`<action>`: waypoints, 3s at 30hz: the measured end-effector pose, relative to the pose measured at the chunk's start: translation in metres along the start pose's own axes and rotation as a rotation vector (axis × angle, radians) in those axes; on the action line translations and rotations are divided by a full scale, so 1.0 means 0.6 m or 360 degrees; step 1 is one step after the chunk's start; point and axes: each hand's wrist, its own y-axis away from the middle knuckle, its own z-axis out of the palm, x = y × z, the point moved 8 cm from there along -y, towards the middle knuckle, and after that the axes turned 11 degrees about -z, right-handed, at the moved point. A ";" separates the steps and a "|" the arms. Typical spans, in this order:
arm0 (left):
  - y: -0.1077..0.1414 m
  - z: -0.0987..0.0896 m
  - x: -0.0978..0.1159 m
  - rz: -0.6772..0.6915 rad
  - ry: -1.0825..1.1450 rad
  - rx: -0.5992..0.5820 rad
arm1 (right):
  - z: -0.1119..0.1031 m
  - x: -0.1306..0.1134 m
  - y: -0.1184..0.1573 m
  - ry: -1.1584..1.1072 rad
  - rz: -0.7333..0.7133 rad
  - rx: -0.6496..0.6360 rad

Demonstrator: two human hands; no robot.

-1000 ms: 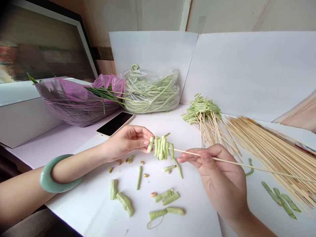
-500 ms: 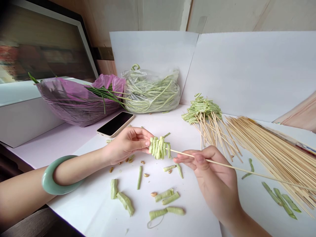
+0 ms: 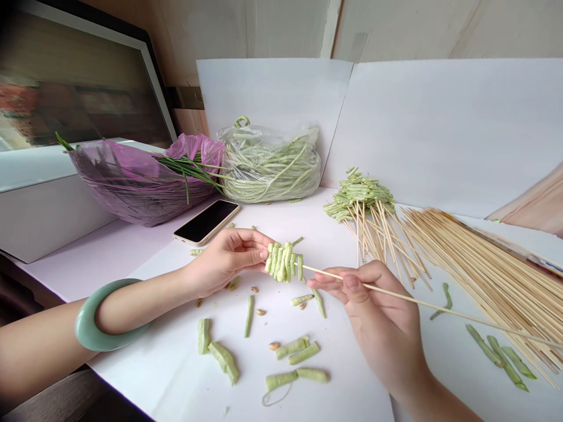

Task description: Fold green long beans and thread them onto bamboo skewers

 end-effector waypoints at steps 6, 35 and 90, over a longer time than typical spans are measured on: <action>0.003 0.001 0.003 0.0009 -0.0007 0.0026 | -0.005 0.007 0.001 -0.0048 0.0055 0.0008; -0.001 0.017 -0.001 0.0023 -0.0056 -0.0130 | -0.031 0.019 -0.018 0.0093 0.0172 0.0147; -0.013 -0.002 -0.035 -0.0148 -0.0368 0.0003 | 0.036 0.008 0.037 0.1603 -0.0777 -0.0891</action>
